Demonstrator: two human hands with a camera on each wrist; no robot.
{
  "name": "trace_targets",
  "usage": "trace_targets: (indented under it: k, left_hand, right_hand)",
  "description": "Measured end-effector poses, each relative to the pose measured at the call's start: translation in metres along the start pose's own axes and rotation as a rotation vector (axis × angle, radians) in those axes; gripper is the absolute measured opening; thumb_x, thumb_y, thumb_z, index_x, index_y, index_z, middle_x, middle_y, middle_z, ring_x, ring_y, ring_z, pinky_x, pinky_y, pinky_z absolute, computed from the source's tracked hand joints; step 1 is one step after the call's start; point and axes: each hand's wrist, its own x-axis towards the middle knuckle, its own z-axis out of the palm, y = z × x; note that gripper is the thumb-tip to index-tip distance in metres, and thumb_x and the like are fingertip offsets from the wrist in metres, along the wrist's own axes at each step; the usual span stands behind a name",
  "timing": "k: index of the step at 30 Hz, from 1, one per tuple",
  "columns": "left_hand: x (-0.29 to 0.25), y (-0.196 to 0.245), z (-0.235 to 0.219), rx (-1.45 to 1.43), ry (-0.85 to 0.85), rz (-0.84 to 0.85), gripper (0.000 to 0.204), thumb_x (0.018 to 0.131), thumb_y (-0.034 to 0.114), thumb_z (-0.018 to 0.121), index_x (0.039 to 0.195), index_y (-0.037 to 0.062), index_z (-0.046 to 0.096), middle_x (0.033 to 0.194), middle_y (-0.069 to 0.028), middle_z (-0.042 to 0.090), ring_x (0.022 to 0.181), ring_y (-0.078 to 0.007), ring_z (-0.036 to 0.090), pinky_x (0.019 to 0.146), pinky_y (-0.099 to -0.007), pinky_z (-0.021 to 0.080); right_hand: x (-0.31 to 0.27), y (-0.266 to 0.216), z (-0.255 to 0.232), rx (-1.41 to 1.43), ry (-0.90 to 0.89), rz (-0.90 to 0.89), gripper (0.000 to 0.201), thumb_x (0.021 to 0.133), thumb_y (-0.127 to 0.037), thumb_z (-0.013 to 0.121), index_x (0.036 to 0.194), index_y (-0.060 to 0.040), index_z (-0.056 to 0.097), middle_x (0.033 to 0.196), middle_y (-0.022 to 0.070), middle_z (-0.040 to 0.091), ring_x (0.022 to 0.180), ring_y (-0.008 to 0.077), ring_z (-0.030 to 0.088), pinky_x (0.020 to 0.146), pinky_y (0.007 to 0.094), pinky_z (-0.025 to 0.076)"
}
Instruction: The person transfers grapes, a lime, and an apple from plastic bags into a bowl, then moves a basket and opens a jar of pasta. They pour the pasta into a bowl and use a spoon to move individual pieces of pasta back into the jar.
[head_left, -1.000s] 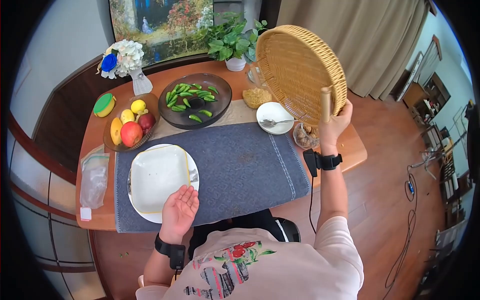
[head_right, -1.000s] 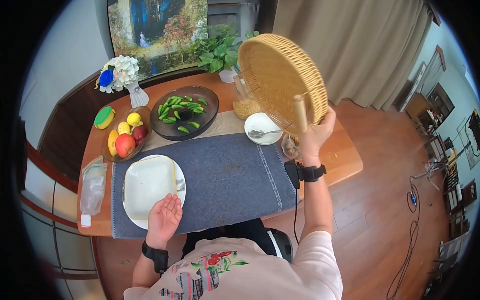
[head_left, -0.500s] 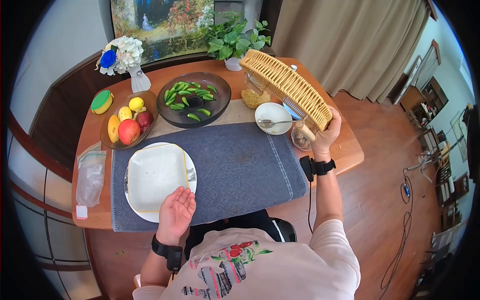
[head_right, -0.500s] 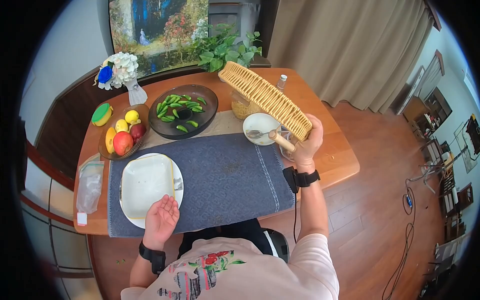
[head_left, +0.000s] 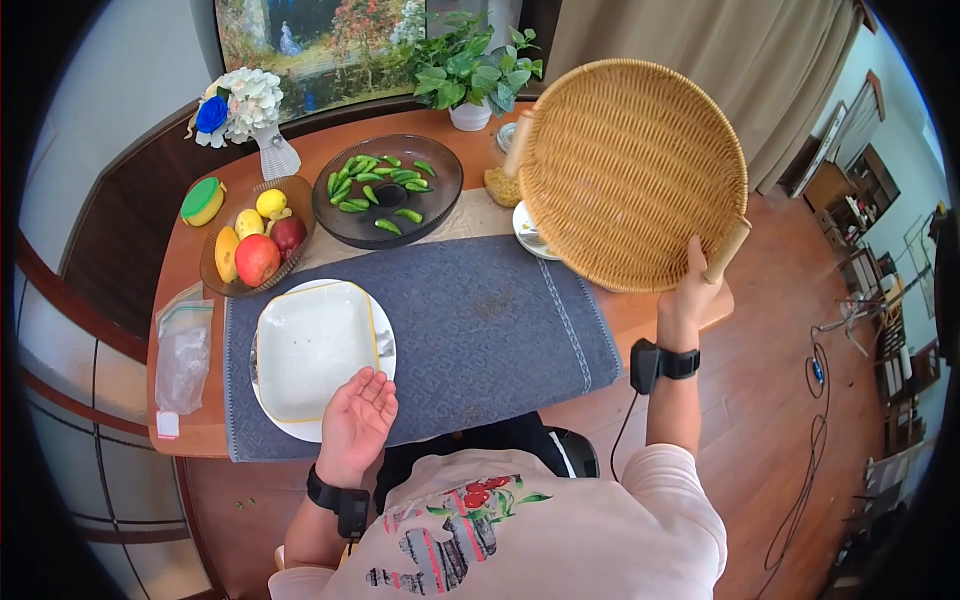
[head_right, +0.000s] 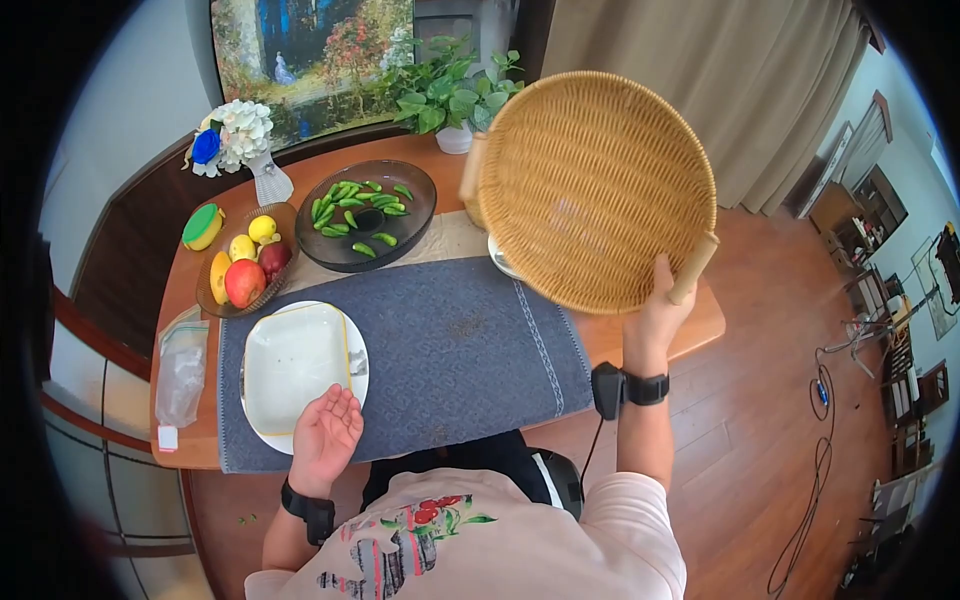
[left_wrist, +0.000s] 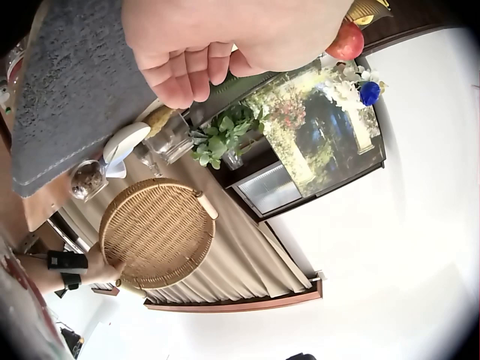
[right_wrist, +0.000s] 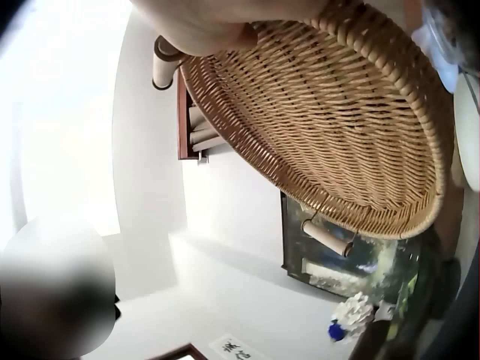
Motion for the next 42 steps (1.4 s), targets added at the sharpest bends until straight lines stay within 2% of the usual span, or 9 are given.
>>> trace_targets:
  k: [8, 14, 25, 28, 30, 32, 34, 38, 42]
  left_hand:
    - [0.009, -0.005, 0.008, 0.116, -0.08, -0.038, 0.02, 0.089, 0.015, 0.045, 0.104, 0.003, 0.052, 0.102, -0.0111, 0.058, 0.095, -0.023, 0.057, 0.082, -0.0337, 0.048]
    - [0.013, -0.006, 0.015, 0.203, -0.1, -0.071, 0.027, 0.09, 0.017, 0.044, 0.111, 0.0016, 0.051, 0.109, -0.0121, 0.056, 0.1, -0.0244, 0.055, 0.084, -0.0343, 0.047]
    - [0.002, 0.011, 0.012, 0.263, -0.108, 0.064, 0.025, 0.089, 0.016, 0.044, 0.109, 0.0008, 0.049, 0.106, -0.0104, 0.055, 0.097, -0.022, 0.055, 0.083, -0.033, 0.046]
    - [0.003, 0.0, 0.012, 0.56, -0.172, 0.151, 0.017, 0.088, 0.011, 0.048, 0.1, 0.0014, 0.053, 0.103, -0.0091, 0.055, 0.09, -0.0195, 0.056, 0.08, -0.0321, 0.046]
    - [0.003, -0.011, 0.017, 1.29, -0.342, 0.372, 0.006, 0.085, 0.008, 0.054, 0.088, 0.0029, 0.056, 0.095, -0.0076, 0.055, 0.083, -0.0161, 0.055, 0.076, -0.0292, 0.045]
    - [0.007, -0.017, 0.02, 1.466, -0.467, 0.392, 0.009, 0.08, 0.006, 0.06, 0.088, 0.0022, 0.059, 0.094, -0.009, 0.055, 0.084, -0.0192, 0.053, 0.076, -0.0319, 0.044]
    - [0.008, -0.027, 0.03, 2.009, -0.763, 0.563, 0.022, 0.074, 0.006, 0.064, 0.096, 0.0024, 0.06, 0.095, -0.011, 0.053, 0.091, -0.0246, 0.049, 0.079, -0.0353, 0.042]
    - [0.012, -0.042, 0.024, 2.422, -0.825, 0.768, 0.032, 0.076, 0.005, 0.05, 0.107, 0.0056, 0.059, 0.091, -0.0084, 0.047, 0.088, -0.0229, 0.044, 0.083, -0.0354, 0.034]
    - [0.01, -0.04, 0.021, 2.49, -0.855, 0.738, 0.037, 0.076, 0.004, 0.045, 0.112, 0.006, 0.056, 0.091, -0.009, 0.045, 0.087, -0.0222, 0.043, 0.085, -0.0361, 0.031]
  right_hand:
    - [-0.049, 0.008, -0.042, 0.214, -0.134, 0.855, 0.038, 0.087, -0.009, 0.05, 0.123, -0.0008, 0.038, 0.116, 0.0128, 0.049, 0.106, 0.0249, 0.05, 0.09, 0.0379, 0.045]
    - [-0.055, 0.004, -0.055, 0.177, -0.11, 0.939, 0.04, 0.087, -0.012, 0.052, 0.124, -0.0025, 0.039, 0.12, 0.0137, 0.047, 0.11, 0.0269, 0.047, 0.094, 0.0409, 0.041]
    - [-0.014, -0.042, -0.082, 0.458, 0.119, 0.715, 0.038, 0.09, -0.013, 0.045, 0.127, -0.0049, 0.037, 0.129, 0.0157, 0.041, 0.119, 0.0305, 0.041, 0.098, 0.0522, 0.035]
    - [-0.013, -0.047, -0.088, 0.468, 0.154, 0.683, 0.038, 0.091, -0.013, 0.044, 0.127, -0.0055, 0.037, 0.128, 0.0148, 0.042, 0.118, 0.031, 0.042, 0.098, 0.054, 0.035]
    - [-0.013, -0.046, -0.097, 0.495, 0.14, 0.687, 0.038, 0.09, -0.013, 0.045, 0.127, -0.0055, 0.038, 0.129, 0.0145, 0.042, 0.118, 0.0308, 0.042, 0.098, 0.054, 0.034]
    - [-0.015, -0.048, -0.098, 0.489, 0.154, 0.694, 0.038, 0.09, -0.013, 0.045, 0.127, -0.0055, 0.038, 0.128, 0.0145, 0.043, 0.118, 0.0308, 0.041, 0.098, 0.0541, 0.034]
    - [-0.017, -0.049, -0.1, 0.484, 0.165, 0.701, 0.038, 0.09, -0.012, 0.045, 0.127, -0.0055, 0.039, 0.128, 0.0144, 0.043, 0.119, 0.0308, 0.041, 0.098, 0.0542, 0.034]
    - [-0.02, -0.05, -0.102, 0.512, 0.172, 0.713, 0.038, 0.089, -0.012, 0.046, 0.126, -0.0054, 0.039, 0.128, 0.0145, 0.043, 0.119, 0.0309, 0.041, 0.098, 0.0542, 0.034]
    - [-0.021, -0.051, -0.102, 0.523, 0.176, 0.712, 0.039, 0.089, -0.011, 0.046, 0.127, -0.0053, 0.038, 0.129, 0.0148, 0.041, 0.119, 0.0315, 0.04, 0.097, 0.0547, 0.034]
